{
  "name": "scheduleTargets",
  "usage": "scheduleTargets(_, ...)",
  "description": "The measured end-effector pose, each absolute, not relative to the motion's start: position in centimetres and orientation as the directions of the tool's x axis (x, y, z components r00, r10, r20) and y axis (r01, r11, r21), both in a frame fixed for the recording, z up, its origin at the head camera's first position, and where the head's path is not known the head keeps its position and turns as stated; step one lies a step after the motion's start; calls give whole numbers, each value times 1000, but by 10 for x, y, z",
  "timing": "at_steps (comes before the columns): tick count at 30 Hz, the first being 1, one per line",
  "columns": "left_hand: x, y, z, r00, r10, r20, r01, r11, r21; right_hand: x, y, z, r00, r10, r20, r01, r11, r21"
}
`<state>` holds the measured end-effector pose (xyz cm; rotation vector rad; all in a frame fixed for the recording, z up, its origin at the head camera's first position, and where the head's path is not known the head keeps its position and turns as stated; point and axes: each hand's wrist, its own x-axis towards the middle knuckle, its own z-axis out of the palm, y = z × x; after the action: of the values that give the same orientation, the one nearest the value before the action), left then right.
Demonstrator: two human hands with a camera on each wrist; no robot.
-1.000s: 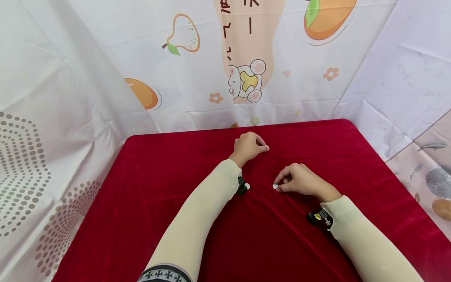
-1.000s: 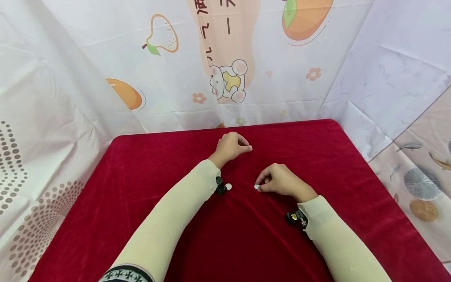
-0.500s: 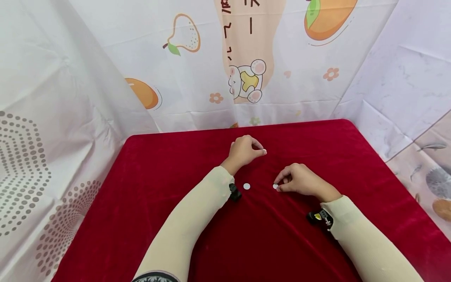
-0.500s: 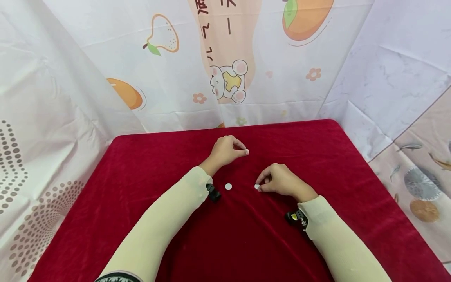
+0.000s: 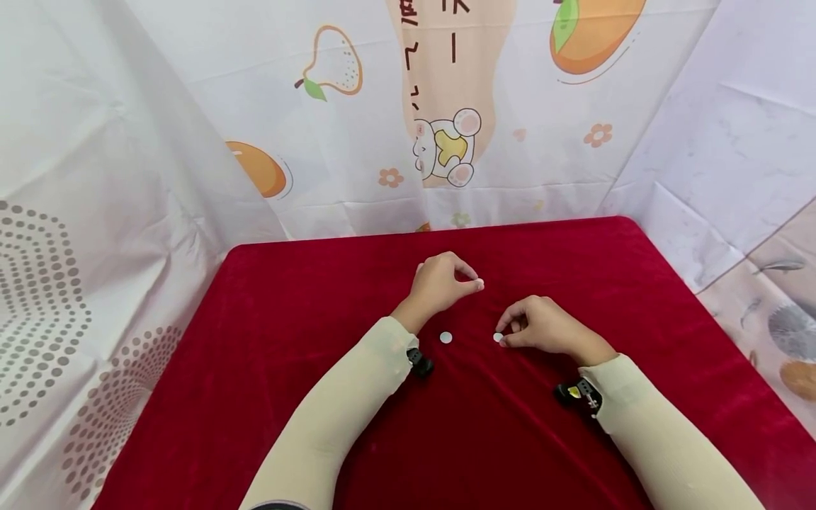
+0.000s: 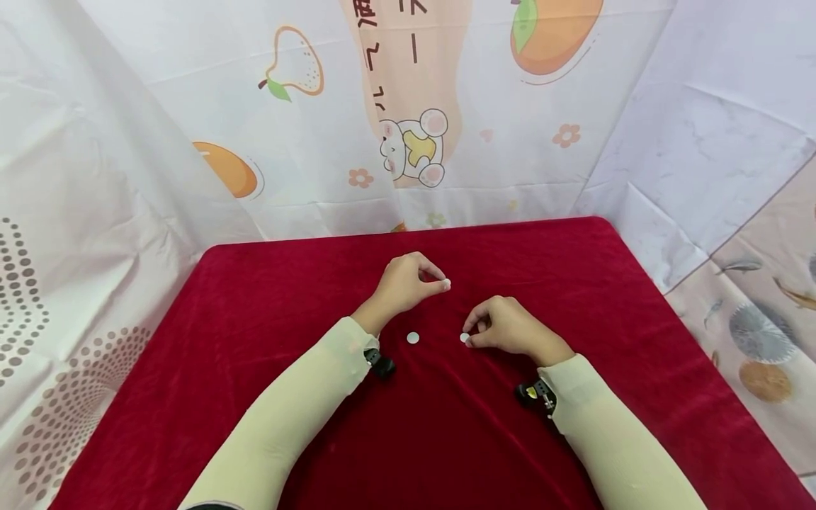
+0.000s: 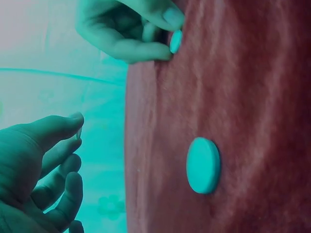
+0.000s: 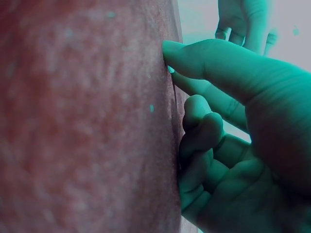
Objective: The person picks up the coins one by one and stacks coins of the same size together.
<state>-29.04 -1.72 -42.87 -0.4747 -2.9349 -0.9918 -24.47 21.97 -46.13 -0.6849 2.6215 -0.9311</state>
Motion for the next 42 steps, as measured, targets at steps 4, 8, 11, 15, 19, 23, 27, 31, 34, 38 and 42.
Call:
scheduleTargets(4, -284, -17, -425, -943, 301, 143, 327, 751, 574, -244, 220, -461, -857, -506, -97, -330, 683, -651)
scheduleTargets(8, -278, -18, -424, -934, 317, 166, 355, 759, 546, -244, 221, -461, -859, -502, -100, -325, 685, -652)
scheduleTargets(11, -274, -20, -425, -927, 330, 177, 373, 767, 523, -244, 221, -461, -856, -507, -104, -325, 683, -653)
scheduleTargets(15, -269, -22, -427, -923, 335, 188, 383, 767, 515, -243, 221, -461, -854, -509, -105, -326, 682, -655)
scheduleTargets(19, -264, -24, -429, -923, 340, 182, 383, 757, 529, -243, 220, -461, -856, -506, -108, -321, 683, -656)
scheduleTargets(23, -259, -26, -432, -922, 341, 185, 385, 747, 543, -243, 219, -460, -857, -504, -112, -316, 685, -657)
scheduleTargets(27, -253, -26, -435, -921, 345, 179, 384, 740, 552, -243, 219, -459, -856, -503, -117, -314, 688, -655)
scheduleTargets(31, -248, -24, -437, -920, 353, 172, 386, 731, 563, -243, 219, -460, -859, -498, -118, -313, 694, -649)
scheduleTargets(34, -245, -23, -439, -919, 355, 174, 388, 726, 568, -243, 219, -461, -860, -496, -119, -312, 696, -647)
scheduleTargets(38, -244, -23, -441, -919, 356, 170, 386, 721, 576, -243, 220, -461, -860, -496, -120, -310, 695, -649)
scheduleTargets(42, -244, -22, -444, -917, 361, 169, 389, 718, 576, -243, 220, -461, -863, -492, -115, -313, 699, -643)
